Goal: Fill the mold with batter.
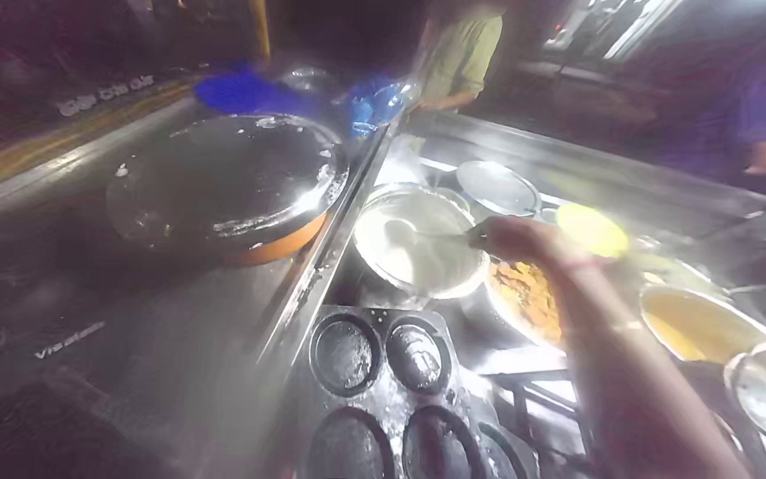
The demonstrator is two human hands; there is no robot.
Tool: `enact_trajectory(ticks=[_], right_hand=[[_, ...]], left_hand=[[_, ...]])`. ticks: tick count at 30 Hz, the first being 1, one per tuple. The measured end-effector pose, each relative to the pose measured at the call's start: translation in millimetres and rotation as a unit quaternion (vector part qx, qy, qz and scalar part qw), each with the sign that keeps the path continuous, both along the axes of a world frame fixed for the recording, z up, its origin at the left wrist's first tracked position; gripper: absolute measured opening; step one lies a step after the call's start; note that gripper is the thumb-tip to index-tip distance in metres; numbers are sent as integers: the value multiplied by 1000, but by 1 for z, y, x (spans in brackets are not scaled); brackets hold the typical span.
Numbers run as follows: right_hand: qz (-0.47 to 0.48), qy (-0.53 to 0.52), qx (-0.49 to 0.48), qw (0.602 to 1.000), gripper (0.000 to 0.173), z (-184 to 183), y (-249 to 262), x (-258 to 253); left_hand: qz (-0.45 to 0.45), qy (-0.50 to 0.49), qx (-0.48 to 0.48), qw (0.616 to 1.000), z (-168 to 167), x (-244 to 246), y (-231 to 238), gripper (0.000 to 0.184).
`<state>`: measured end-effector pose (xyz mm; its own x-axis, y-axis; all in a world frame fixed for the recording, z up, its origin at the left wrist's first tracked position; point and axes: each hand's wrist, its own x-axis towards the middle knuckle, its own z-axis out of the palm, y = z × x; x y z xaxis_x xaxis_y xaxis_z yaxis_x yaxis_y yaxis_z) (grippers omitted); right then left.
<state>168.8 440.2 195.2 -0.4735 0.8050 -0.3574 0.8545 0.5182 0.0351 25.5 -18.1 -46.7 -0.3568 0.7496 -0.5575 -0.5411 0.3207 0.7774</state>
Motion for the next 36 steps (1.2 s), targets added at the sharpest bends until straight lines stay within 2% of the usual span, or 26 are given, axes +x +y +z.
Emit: enact_trajectory(ticks=[2,4,7,9,10,12,13,16,17,18,20,22,24,26,27,29,32,34,36], right_hand=[[-17,-6,63,998,28,-33,19,-9],[-24,-30,90,995,31,-85,46,-22],[-37,-87,6,995,30,-134,44,-53],[28,-134,-44,990,31,-150,31,-71],[64,-158,-63,983,32,-154,18,-77],[85,-167,-99,977,34,-150,-11,-79],[71,-140,-115,981,34,-143,-17,-76],[50,-14,-148,988,27,-140,25,-45],[80,-20,-169,982,26,-131,44,-37],[95,-16,-188,978,25,-110,50,-31],[64,16,-195,979,23,-45,27,-22],[37,54,-124,990,23,4,-2,-10],[40,52,-26,998,20,31,-18,0],[43,23,53,997,18,36,-25,4],[28,9,80,996,18,33,-27,1],[4,11,116,993,21,11,-21,-5],[12,28,117,993,21,-52,6,-23],[-6,-23,25,999,24,-82,10,-46],[23,-70,-49,996,31,-126,19,-63]], left_hand=[[-7,18,-16,1000,12,3,3,41],[-18,12,1,1000,30,6,4,41],[-27,38,1,999,34,7,2,46],[-31,60,-7,998,34,4,1,43],[-19,55,-1,998,24,3,-1,41],[-8,49,29,998,-10,3,-7,44],[-12,43,32,998,-9,1,-6,46],[11,53,81,995,-6,5,-6,40],[30,53,69,996,8,8,-2,37],[47,46,55,996,20,9,2,35],[16,31,29,999,30,7,3,33],[6,37,65,997,23,7,-1,33],[38,99,249,963,-24,13,-8,36],[12,24,103,994,3,3,-5,41],[3,12,63,998,4,0,-6,42],[-16,14,44,999,0,-1,-10,44],[-18,4,35,999,10,-3,-7,48],[-27,13,31,999,18,-1,-7,53],[-30,15,18,999,19,0,-9,48]])
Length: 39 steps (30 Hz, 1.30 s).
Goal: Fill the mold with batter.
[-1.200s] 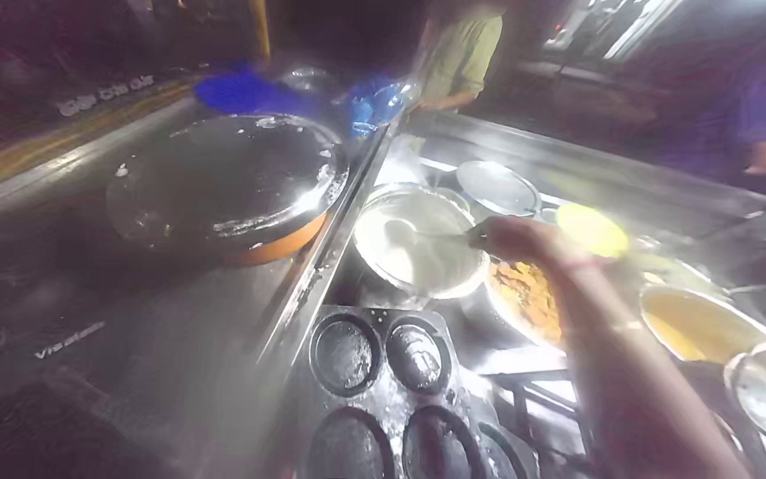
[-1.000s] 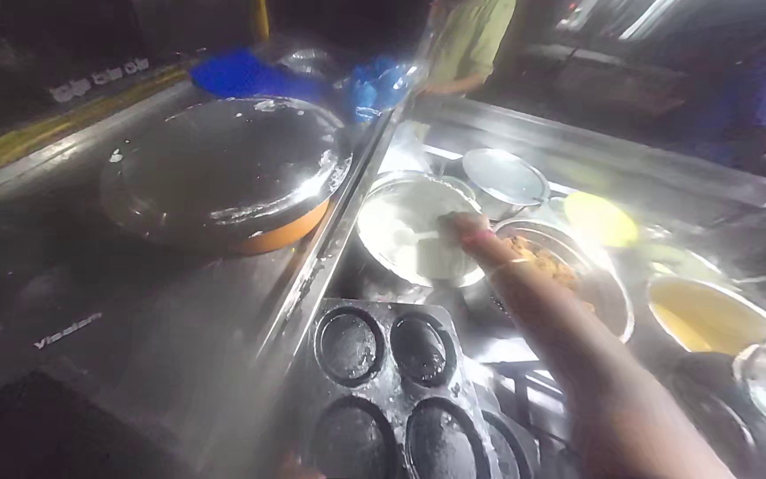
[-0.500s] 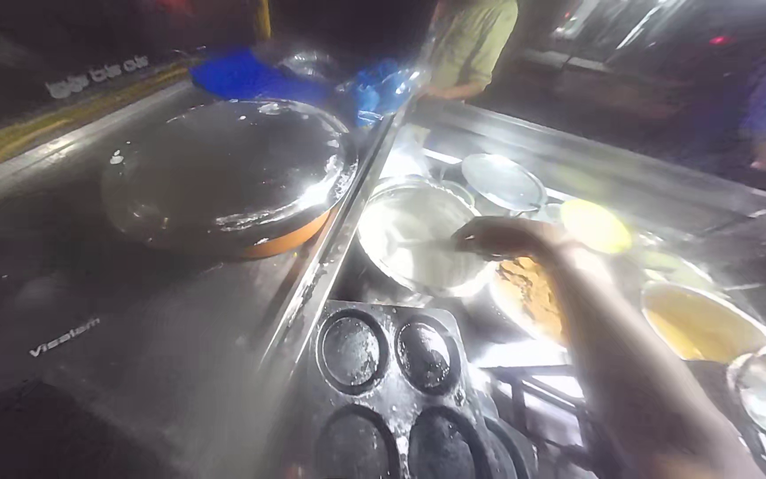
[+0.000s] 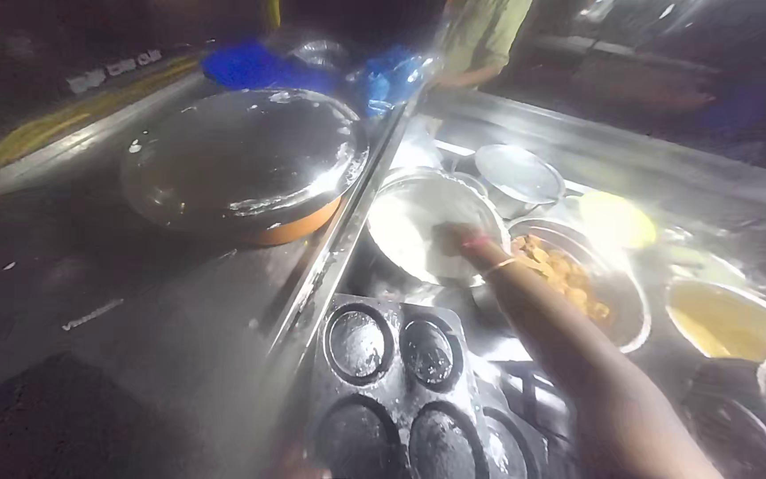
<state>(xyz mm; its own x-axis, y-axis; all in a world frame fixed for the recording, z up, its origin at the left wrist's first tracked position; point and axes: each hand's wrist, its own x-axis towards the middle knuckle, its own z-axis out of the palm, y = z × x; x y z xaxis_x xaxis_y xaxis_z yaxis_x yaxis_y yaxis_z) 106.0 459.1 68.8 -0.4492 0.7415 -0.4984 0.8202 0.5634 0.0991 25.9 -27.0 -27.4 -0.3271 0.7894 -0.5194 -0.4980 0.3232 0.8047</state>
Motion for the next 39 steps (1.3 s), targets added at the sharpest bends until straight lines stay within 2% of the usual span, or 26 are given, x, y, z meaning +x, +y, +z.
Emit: enact_trajectory(ticks=[2,4,5,9,11,13,17,19,24,27,29,31,33,36,39], right_hand=[[87,-48,-40,994,34,-29,-3,-14],[133,-79,-68,986,29,-26,-17,-21],[101,-65,-88,989,32,-15,-22,-17],[37,101,-148,983,23,35,-14,32],[-33,173,-171,969,22,74,-28,59],[-102,238,-196,946,18,93,-44,84],[-175,352,-249,885,25,74,-64,124],[-176,373,-243,878,29,66,-78,142],[-127,362,-163,909,26,68,-155,173],[-96,316,-37,943,21,55,-213,173],[-74,299,47,950,31,47,-249,176],[-37,310,133,941,36,29,-275,184],[8,314,203,928,35,12,-290,186],[45,291,247,923,34,1,-302,184],[50,318,256,912,35,-2,-307,184]], left_hand=[[3,-8,4,1000,-1,-3,1,42],[7,-34,2,999,4,-2,3,39],[12,-41,-5,999,9,-1,4,38],[7,-31,-20,999,15,1,6,38],[4,-29,3,1000,11,1,10,37],[6,-43,35,998,2,3,14,34],[24,-54,30,998,10,11,26,32],[20,-52,19,998,8,11,32,38],[10,-50,32,998,1,12,37,43],[11,-45,24,999,7,12,32,44],[10,-60,27,998,9,11,27,49],[14,-72,21,997,9,13,23,53],[21,-78,25,996,7,15,21,54],[21,-74,31,997,8,19,18,52],[18,-71,43,996,7,17,19,52]])
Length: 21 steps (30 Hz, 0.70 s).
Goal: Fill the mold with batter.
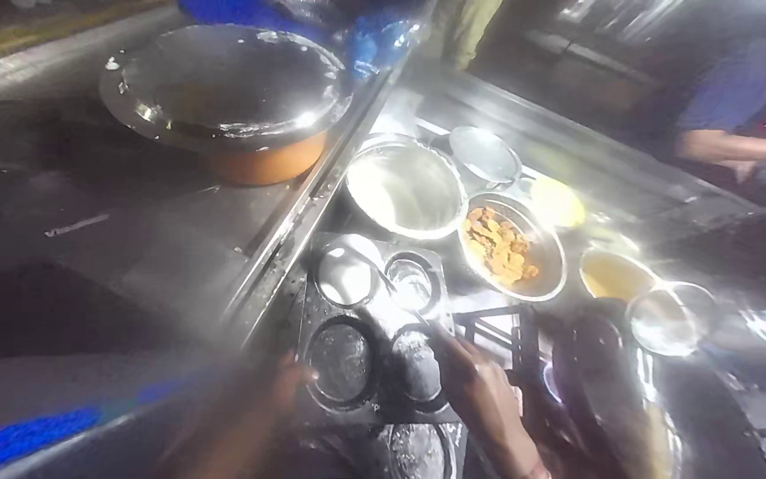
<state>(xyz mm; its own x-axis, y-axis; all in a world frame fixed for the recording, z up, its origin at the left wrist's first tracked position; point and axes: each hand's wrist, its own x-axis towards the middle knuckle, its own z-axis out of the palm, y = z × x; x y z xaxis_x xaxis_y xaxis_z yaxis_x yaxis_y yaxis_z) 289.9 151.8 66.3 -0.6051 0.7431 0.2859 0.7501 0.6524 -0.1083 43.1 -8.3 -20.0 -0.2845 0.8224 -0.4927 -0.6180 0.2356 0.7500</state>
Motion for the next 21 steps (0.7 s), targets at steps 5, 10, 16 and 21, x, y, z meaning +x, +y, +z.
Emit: enact_trajectory(ticks=[5,10,16,21], right_hand=[[-39,15,-101,994,34,7,1,1],[-63,66,-266,960,25,79,91,-19],[-210,-173,-227,935,32,122,183,-124],[-151,-259,-299,906,29,16,250,-210]], left_hand=[[-14,7,-14,1000,-9,-5,8,57],[9,28,28,999,-13,-7,11,43],[-12,106,49,993,-34,-10,5,34],[7,54,28,998,-33,-7,-1,29]])
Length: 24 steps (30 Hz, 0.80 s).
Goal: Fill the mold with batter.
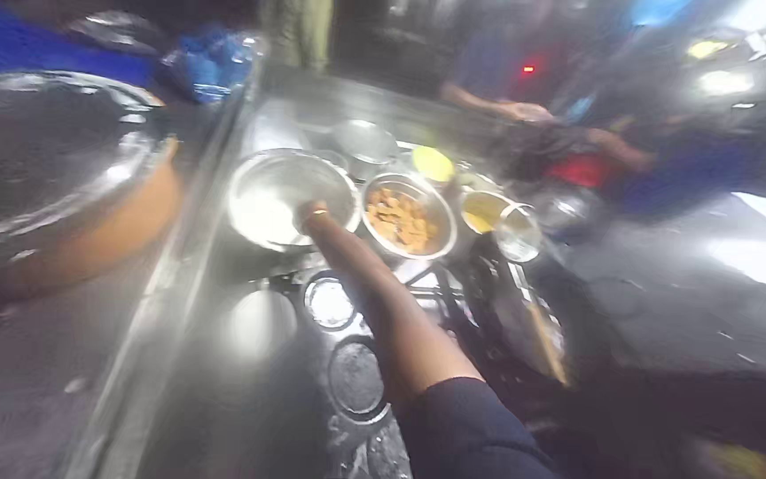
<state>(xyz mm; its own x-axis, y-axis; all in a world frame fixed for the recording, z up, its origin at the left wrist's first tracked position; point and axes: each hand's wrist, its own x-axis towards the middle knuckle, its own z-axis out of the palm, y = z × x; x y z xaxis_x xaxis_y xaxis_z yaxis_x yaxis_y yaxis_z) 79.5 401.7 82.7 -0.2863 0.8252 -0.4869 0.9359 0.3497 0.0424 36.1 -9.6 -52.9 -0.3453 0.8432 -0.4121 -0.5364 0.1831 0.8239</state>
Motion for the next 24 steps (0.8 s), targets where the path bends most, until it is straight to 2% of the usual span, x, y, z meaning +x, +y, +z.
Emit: enact_trajectory(ticks=[2,4,6,8,9,11,14,17,20,24], right_hand=[[69,-47,-15,996,26,-3,-11,-10],[55,-21,-45,997,29,23,-27,-2],[44,59,-62,995,32,30,-13,23],[150,211,-32,965,26,-6,39,68],[150,190,-67,968,27,-5,56,73],[102,137,-131,977,28,19,59,79],[4,255,-171,952,21,22,42,116],[-59,355,-186,914,26,21,13,149],[-90,398,-185,894,25,36,-30,177],[-61,390,-128,910,26,38,-97,237]], left_hand=[[0,2,54,999,-11,1,-4,35],[-14,1,-2,1000,12,3,-2,45],[-17,9,-36,999,24,2,4,47],[-19,13,-40,999,23,2,5,47],[-18,11,-34,999,18,-1,5,45],[-6,7,-14,1000,5,-2,4,43],[14,-5,-18,1000,7,2,5,48],[28,-1,-34,999,12,6,3,47],[42,-11,-62,997,21,9,4,50],[58,-12,-65,996,24,16,-1,52]])
